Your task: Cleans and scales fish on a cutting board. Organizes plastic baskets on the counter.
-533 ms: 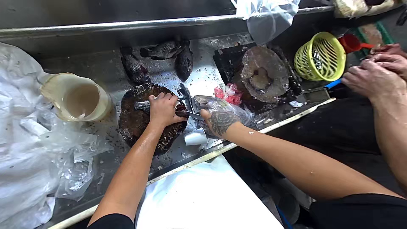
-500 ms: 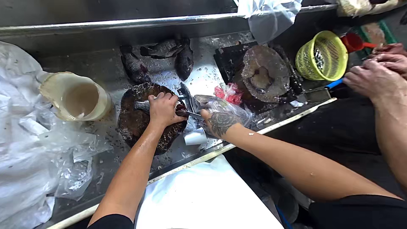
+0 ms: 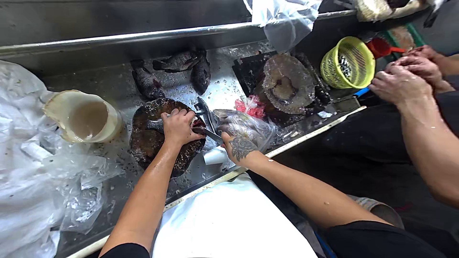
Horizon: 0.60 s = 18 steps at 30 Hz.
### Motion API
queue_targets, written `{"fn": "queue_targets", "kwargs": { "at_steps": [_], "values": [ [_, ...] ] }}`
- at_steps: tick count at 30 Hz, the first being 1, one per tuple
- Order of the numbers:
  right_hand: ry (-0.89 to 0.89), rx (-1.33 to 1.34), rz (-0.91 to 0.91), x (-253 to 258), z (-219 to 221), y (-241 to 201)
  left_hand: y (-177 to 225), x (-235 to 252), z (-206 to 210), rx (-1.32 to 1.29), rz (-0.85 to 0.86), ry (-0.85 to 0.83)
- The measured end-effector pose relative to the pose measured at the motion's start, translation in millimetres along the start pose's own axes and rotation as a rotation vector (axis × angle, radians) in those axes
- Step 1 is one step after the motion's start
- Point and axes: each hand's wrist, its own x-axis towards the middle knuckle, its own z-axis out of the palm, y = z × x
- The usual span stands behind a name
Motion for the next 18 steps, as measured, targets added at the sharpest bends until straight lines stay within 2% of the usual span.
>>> {"fn": "queue_targets", "kwargs": {
  "at_steps": [3,8,13,18],
  "values": [
    [0.052,-0.062,0.033,-11.0,-6.9,-5.3,1.7,0.7,-4.5,0.016,0.000,-0.027],
    [0.011,-0.078,0.106,-23.6,-34.5,-26.5,4.1,-1.5,-2.5,0.014,-0.027,-0.009],
    [0.067,-0.050,0.110,-8.9,-19.6,-25.2,9.9,-5.0,-3.6,-0.037,-0.124,0.050],
    [0.024,0.126,0.098,10.8,-10.9,-28.8,13.1,-11.3,-0.2,-0.041,-0.148,0.060]
  ]
}}
